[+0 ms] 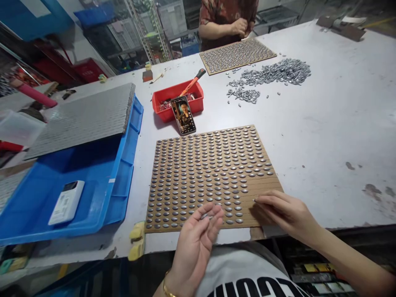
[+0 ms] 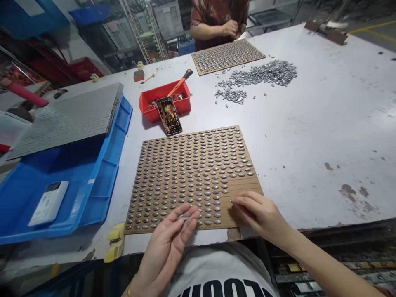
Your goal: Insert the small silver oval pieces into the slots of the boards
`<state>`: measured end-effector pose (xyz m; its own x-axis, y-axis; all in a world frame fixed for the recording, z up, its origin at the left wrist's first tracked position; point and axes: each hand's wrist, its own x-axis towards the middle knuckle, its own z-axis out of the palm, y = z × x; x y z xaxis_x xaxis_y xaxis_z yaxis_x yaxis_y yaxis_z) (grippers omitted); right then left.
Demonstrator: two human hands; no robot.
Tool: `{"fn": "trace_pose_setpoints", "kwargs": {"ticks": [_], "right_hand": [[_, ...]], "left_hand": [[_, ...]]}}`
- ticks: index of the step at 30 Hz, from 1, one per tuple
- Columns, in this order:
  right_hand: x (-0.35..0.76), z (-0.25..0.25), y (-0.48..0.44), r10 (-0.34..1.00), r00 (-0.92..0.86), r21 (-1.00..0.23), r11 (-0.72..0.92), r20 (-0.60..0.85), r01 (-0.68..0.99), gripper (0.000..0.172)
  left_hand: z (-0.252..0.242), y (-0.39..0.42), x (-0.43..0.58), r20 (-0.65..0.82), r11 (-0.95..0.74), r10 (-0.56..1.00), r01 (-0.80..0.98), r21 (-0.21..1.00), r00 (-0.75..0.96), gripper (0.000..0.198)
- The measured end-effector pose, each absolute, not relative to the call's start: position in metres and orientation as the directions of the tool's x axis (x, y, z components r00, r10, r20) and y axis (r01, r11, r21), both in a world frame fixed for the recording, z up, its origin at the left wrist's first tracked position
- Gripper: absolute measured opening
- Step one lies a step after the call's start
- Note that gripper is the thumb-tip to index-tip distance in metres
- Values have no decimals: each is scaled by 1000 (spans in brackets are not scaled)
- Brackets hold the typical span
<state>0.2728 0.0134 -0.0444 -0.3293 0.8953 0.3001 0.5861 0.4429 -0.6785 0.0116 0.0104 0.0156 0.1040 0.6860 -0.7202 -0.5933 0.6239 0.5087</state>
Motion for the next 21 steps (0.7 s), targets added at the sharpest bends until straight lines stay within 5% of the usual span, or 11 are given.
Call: {"fn": "trace_pose_setpoints", "kwargs": {"ticks": [21], "right_hand": [[271,-53,22,878,-384,-634,473,284,612,19]], "left_hand": [[-2,5,28,-697,694,691,-443,568,188,26]]}}
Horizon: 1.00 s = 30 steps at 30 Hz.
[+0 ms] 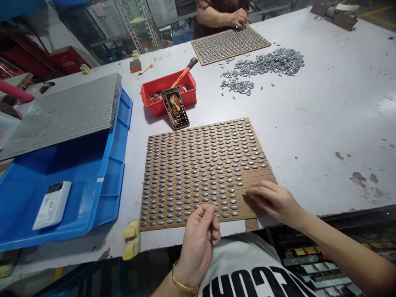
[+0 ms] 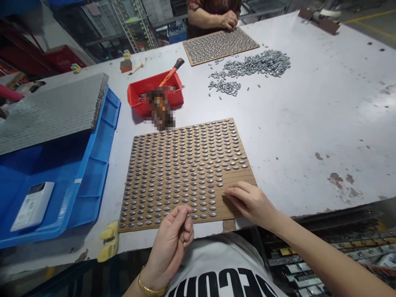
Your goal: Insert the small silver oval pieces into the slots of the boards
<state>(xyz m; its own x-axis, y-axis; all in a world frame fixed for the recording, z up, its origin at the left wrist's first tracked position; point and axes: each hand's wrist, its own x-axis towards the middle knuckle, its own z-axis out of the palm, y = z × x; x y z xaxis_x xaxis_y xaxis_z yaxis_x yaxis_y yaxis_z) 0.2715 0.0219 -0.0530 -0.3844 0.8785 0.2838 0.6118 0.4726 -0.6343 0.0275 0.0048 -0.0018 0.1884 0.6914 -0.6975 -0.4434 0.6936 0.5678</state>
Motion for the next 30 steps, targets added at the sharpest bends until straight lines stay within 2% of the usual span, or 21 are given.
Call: {"fn": "trace_pose_setpoints", "kwargs": {"ticks": [13,20,26,30], "right_hand": [[260,-60,32,800,-519,-370,600,300,709,26],[257,-54,35,783,-553,-286,620,286,731,25],[254,-56,33,809,-519,-325,587,276,741,26],[254,-48,29,852,-450,-469,523,268,712,25]], "left_hand": [[-5,1,40,-691,731,664,-443,519,286,26],[-7,0,43,-688,733,665,-431,526,290,23],[-10,1,44,-676,709,689,-442,550,262,29],[-10,1,46,-666,714,688,-430,552,288,29]]}}
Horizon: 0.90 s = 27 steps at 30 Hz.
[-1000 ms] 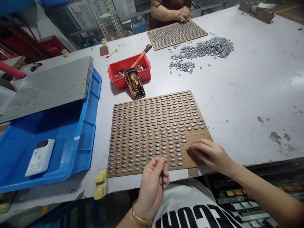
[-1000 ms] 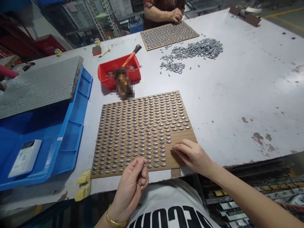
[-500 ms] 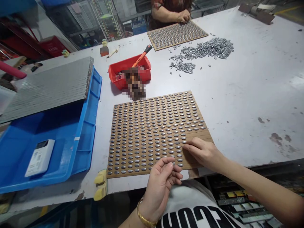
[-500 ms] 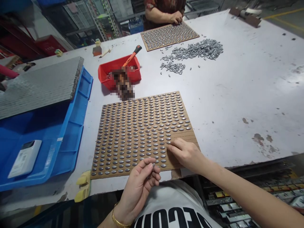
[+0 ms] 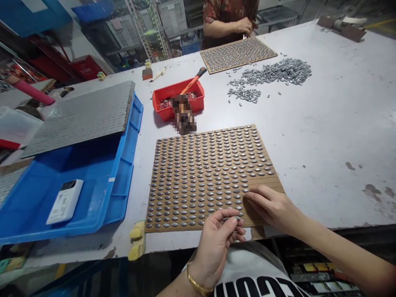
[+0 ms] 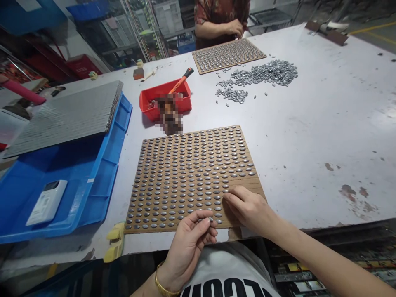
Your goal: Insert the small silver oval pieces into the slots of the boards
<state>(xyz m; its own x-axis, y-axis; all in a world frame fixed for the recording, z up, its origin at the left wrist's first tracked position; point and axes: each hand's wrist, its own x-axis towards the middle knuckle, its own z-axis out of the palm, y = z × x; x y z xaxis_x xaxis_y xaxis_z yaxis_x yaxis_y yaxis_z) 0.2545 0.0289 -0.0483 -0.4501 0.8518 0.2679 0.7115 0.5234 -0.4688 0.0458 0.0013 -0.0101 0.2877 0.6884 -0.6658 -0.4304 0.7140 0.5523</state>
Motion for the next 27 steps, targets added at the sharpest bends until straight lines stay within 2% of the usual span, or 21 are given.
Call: {"fn": "trace_pose_setpoints", "kwargs": {"ticks": [2,5,9,14,17,22,24,27], "right_hand": [[252,-36,25,880,-401,-611,468,255,639,23],[245,-12,19,910,-387,-826,329,148,458,15],[236,3,15,893,-449,-943,139,-11,301,18],[234,-6,14,896,-426,-966,-13,-126,258,19],[235,-9,13,897,-424,-968,-18,-125,249,17],[245,-17,12,924,-372,-904,226,83,362,15],[251,-24,12,921,-350,-837,324,172,442,17],[259,-34,13,910,-349,-766,385,223,515,17]], "left_hand": [[-10,2,47,-658,709,696,-420,566,288,27],[-11,4,51,-630,685,725,-396,612,280,25],[-14,5,54,-595,658,753,-338,673,282,22],[-16,5,55,-568,633,773,-295,715,282,19],[-15,5,55,-567,637,770,-320,701,292,19],[-11,4,57,-624,673,727,-478,564,287,24],[-10,3,56,-635,677,719,-495,545,284,25],[-9,1,55,-636,681,718,-478,555,284,22]]}}
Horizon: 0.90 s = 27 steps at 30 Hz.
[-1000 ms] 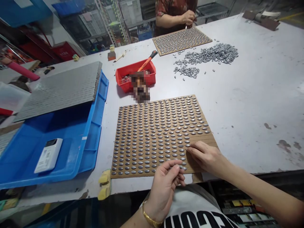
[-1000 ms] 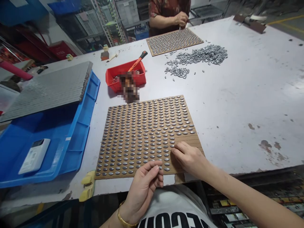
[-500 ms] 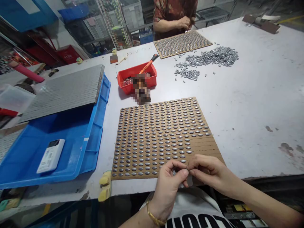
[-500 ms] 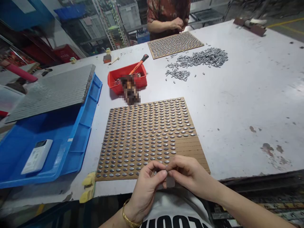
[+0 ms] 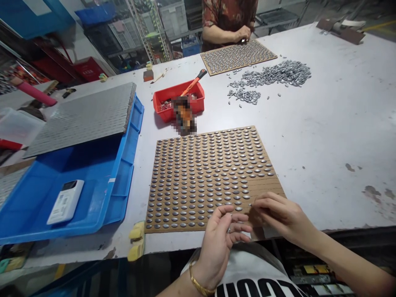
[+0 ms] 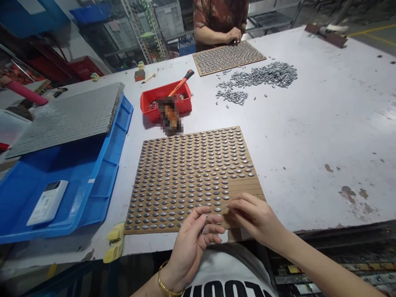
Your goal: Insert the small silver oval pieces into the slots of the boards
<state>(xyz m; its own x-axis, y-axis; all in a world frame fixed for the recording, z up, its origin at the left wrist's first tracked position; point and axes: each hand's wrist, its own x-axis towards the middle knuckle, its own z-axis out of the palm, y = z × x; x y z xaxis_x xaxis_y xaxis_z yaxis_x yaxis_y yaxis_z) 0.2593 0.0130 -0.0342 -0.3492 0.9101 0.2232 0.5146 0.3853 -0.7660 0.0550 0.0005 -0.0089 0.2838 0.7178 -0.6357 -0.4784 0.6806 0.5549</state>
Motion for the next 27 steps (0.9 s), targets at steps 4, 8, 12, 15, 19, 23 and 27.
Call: {"fn": "trace_pose_setpoints", "kwargs": {"ticks": [4,8,12,15,19,23,27], "right_hand": [[266,-40,14,910,-349,-728,393,223,562,17],[270,-42,14,912,-345,-707,394,222,587,17],[271,-47,14,904,-362,-697,410,227,588,17],[270,-53,14,888,-387,-661,447,248,603,19],[266,-59,15,857,-423,-547,514,295,661,23],[260,-59,19,810,-479,-442,587,339,678,24],[258,-58,21,791,-512,-393,612,337,687,25]], "left_hand": [[-10,-2,53,-625,692,717,-418,588,307,25],[-13,-2,48,-617,663,747,-348,662,250,27],[-18,-3,44,-596,649,760,-329,686,258,24],[-19,-5,42,-600,661,750,-326,676,279,26],[-17,-5,43,-611,668,744,-345,660,271,24],[-18,-5,46,-604,663,747,-363,655,276,21],[-19,-6,47,-599,656,753,-367,659,272,20]]}}
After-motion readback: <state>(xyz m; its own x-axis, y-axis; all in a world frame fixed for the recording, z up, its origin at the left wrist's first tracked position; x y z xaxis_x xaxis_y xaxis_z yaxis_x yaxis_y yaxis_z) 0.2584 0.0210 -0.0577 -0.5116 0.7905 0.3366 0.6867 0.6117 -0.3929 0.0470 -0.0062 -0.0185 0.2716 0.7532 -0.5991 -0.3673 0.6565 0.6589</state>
